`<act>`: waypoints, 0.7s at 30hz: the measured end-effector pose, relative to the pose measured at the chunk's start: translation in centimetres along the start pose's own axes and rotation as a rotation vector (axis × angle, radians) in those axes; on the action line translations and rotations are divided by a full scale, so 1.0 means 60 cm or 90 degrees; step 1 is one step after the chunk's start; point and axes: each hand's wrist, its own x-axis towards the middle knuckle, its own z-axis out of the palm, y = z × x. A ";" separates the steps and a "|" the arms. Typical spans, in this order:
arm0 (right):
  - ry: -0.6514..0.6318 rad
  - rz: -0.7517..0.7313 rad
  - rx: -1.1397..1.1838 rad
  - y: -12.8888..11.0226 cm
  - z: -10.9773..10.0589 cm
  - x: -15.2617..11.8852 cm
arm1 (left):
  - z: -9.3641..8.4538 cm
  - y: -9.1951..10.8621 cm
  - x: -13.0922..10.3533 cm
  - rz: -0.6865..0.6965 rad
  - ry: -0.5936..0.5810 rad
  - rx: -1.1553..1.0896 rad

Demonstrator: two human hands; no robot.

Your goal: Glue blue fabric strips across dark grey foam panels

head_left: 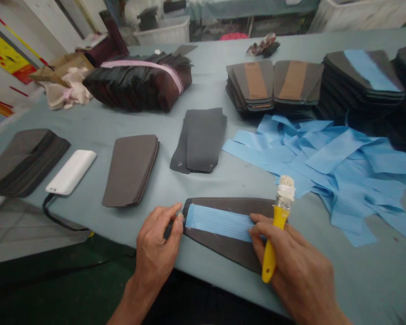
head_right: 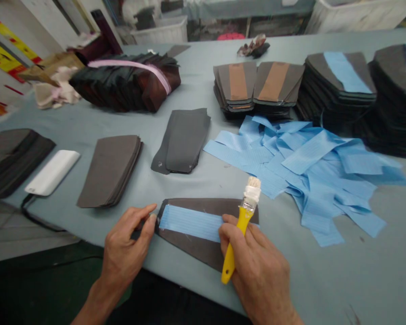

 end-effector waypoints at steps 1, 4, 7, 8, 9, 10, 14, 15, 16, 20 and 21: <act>-0.005 -0.002 0.012 0.001 -0.002 0.001 | -0.001 -0.001 0.000 -0.006 0.004 0.002; -0.004 0.011 0.060 0.003 -0.013 0.005 | -0.006 0.000 0.001 -0.024 -0.003 0.003; 0.039 0.053 0.057 0.008 -0.031 0.005 | -0.013 0.007 0.004 -0.009 -0.028 0.012; 0.049 0.070 0.038 0.012 -0.038 0.003 | -0.016 0.011 0.007 0.002 -0.034 0.023; 0.054 0.087 0.016 0.016 -0.044 -0.001 | -0.018 0.014 0.010 0.014 -0.040 0.037; 0.052 0.106 -0.005 0.020 -0.050 -0.006 | -0.020 0.018 0.014 0.026 -0.047 0.052; 0.040 0.183 -0.058 0.032 -0.067 -0.035 | -0.011 0.031 0.033 0.110 -0.096 0.074; 0.047 0.191 -0.064 0.030 -0.068 -0.042 | -0.004 0.033 0.037 0.135 -0.114 0.079; 0.055 0.192 -0.066 0.026 -0.069 -0.047 | 0.003 0.033 0.041 0.159 -0.133 0.086; 0.142 0.165 -0.005 -0.005 -0.054 -0.049 | 0.042 0.015 0.051 0.221 -0.175 0.101; 0.156 0.157 -0.014 -0.014 -0.046 -0.047 | 0.054 0.007 0.055 0.216 -0.194 0.085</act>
